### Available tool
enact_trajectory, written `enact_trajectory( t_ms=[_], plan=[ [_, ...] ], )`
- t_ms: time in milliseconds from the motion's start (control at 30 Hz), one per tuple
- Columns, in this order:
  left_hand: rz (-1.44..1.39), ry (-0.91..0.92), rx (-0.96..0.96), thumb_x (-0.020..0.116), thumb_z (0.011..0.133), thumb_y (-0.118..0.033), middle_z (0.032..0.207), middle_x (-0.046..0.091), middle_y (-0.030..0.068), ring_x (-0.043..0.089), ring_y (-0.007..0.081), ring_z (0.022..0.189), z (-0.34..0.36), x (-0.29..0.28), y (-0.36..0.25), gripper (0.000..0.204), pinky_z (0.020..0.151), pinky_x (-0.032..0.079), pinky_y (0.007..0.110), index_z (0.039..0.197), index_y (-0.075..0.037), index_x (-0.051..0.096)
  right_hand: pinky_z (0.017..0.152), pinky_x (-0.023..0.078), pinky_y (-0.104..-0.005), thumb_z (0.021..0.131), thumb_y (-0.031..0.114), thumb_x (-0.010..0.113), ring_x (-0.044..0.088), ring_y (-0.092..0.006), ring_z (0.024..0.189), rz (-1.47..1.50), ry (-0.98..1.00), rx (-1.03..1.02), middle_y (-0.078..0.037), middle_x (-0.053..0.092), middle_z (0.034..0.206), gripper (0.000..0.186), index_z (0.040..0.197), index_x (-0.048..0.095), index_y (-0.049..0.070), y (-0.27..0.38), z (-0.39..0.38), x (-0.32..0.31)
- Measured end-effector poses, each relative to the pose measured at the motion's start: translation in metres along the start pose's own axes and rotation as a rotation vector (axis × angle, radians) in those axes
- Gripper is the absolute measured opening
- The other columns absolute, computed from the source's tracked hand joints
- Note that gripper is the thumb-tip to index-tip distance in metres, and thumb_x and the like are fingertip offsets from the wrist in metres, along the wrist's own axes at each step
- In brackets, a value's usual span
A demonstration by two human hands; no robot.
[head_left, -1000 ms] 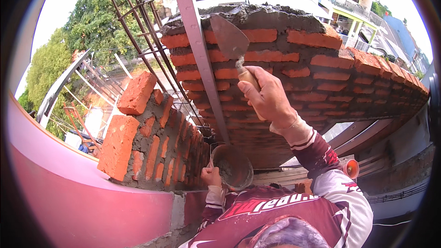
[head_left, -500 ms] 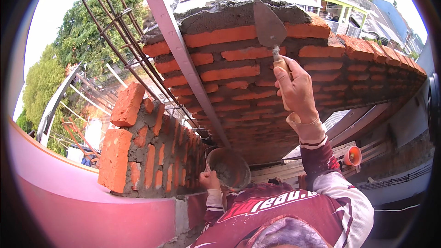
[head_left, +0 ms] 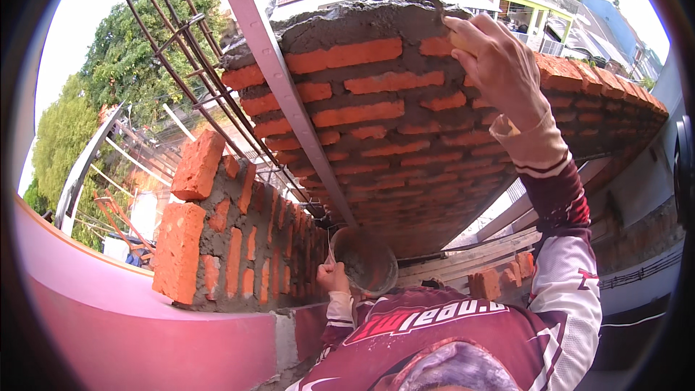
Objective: The person builds a brick wall by applying mortar with a trowel, placing bricks, and tapping them into alignment. The person repeatedly scoops mortar from a bucket, spreads it on the wall, and adjusts bricks to maintain a level course.
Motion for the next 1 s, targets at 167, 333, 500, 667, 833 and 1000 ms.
enact_trajectory(
  t_ms=[167, 333, 500, 667, 833, 1000],
  plan=[
    [0.033, 0.014, 0.05, 0.071, 0.072, -0.008, 0.069, 0.053, -0.0015, 0.046, 0.0108, 0.063, 0.001, 0.004, -0.001, 0.021, 0.059, 0.042, 0.031, 0.071, -0.005, 0.05, 0.083, 0.056, -0.039, 0.092, 0.014, 0.065, 0.068, -0.0222, 0.099, -0.409, -0.101, -0.421, -0.002, 0.066, 0.102, 0.025, 0.116, 0.07, 0.019, 0.033, 0.064, -0.009],
    [0.027, -0.031, -0.021, 0.071, 0.071, -0.007, 0.07, 0.053, -0.0005, 0.046, 0.0112, 0.063, 0.001, 0.002, 0.015, 0.022, 0.059, 0.043, 0.032, 0.071, -0.005, 0.049, 0.083, 0.053, -0.0423, 0.089, 0.049, 0.069, 0.069, -0.0293, 0.095, -0.572, 0.14, -0.402, -0.008, 0.069, 0.098, 0.039, 0.103, 0.074, 0.013, 0.007, 0.065, -0.03],
    [0.056, -0.032, 0.034, 0.071, 0.072, -0.008, 0.071, 0.053, 0.0, 0.046, 0.0115, 0.064, 0.007, 0.001, 0.022, 0.023, 0.059, 0.043, 0.032, 0.071, -0.005, 0.049, 0.088, 0.054, -0.037, 0.094, 0.011, 0.061, 0.065, -0.0205, 0.102, -0.679, 0.014, -0.389, 0.0, 0.064, 0.104, 0.024, 0.114, 0.072, 0.019, -0.03, 0.043, -0.035],
    [0.095, -0.012, 0.03, 0.072, 0.072, -0.009, 0.07, 0.052, -0.0003, 0.046, 0.0116, 0.064, 0.002, 0.002, 0.008, 0.024, 0.06, 0.043, 0.032, 0.07, -0.005, 0.048, 0.084, 0.056, -0.0426, 0.089, 0.01, 0.065, 0.067, -0.0242, 0.102, -0.639, 0.108, -0.287, -0.004, 0.066, 0.103, 0.027, 0.115, 0.067, 0.016, -0.08, 0.017, -0.045],
    [0.126, -0.033, 0.051, 0.074, 0.071, -0.007, 0.067, 0.057, 0.0034, 0.054, 0.0143, 0.065, -0.008, 0.005, -0.012, 0.024, 0.065, 0.048, 0.033, 0.069, -0.003, 0.05, 0.081, 0.054, -0.0406, 0.092, 0.01, 0.065, 0.067, -0.0267, 0.089, 0.137, 0.009, 0.067, -0.008, 0.069, 0.102, 0.036, 0.128, 0.065, 0.01, -0.101, -0.043, -0.047],
    [0.11, -0.001, 0.029, 0.075, 0.072, -0.007, 0.067, 0.06, 0.0042, 0.055, 0.0145, 0.065, -0.006, 0.015, -0.006, 0.024, 0.066, 0.049, 0.034, 0.069, -0.003, 0.052, 0.061, 0.05, -0.0237, 0.103, 0.021, 0.06, 0.059, -0.0058, 0.073, 1.006, 0.062, 0.652, -0.003, 0.066, 0.095, 0.036, 0.134, 0.062, 0.002, -0.066, -0.123, 0.037]
  ],
)
Point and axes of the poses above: each hand's wrist, its own z-axis towards the middle knuckle, its own x-axis out of the palm, y = z × x, the point moved 6 cm from there along z, towards the middle knuckle
